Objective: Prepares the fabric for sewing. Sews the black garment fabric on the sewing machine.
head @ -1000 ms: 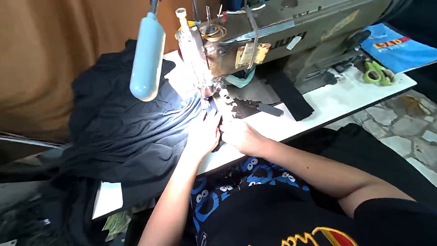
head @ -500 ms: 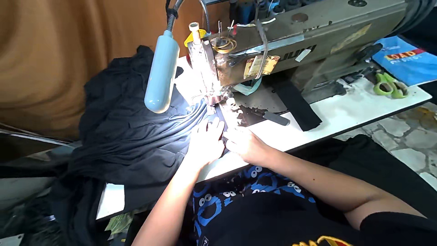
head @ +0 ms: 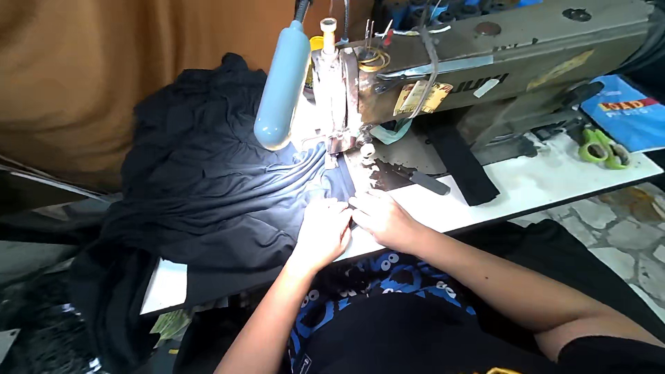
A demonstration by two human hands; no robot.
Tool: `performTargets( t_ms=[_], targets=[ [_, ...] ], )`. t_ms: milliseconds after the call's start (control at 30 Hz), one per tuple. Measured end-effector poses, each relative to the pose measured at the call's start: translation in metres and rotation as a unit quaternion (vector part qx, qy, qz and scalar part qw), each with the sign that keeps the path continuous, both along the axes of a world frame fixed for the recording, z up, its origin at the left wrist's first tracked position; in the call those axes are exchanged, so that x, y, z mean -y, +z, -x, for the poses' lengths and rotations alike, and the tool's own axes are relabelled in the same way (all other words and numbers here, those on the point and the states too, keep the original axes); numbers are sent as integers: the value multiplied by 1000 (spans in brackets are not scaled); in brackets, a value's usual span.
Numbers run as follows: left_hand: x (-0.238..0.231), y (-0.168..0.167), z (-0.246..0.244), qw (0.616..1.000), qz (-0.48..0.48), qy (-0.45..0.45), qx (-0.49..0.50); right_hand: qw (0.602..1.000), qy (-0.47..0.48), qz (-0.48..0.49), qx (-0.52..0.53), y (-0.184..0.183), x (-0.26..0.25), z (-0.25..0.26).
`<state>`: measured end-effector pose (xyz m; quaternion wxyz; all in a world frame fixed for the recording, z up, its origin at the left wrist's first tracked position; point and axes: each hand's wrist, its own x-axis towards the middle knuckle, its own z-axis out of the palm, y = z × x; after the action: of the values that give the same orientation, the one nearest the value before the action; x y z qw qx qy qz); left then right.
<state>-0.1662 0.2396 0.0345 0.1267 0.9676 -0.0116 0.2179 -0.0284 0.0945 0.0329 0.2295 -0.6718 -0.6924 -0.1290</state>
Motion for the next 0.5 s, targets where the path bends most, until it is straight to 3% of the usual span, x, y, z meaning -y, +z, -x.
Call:
performTargets(
  t_ms=[500],
  targets=[
    [-9, -1, -12, 1000, 5, 9, 14, 1000, -2, 8, 15, 0, -9, -10]
  ],
)
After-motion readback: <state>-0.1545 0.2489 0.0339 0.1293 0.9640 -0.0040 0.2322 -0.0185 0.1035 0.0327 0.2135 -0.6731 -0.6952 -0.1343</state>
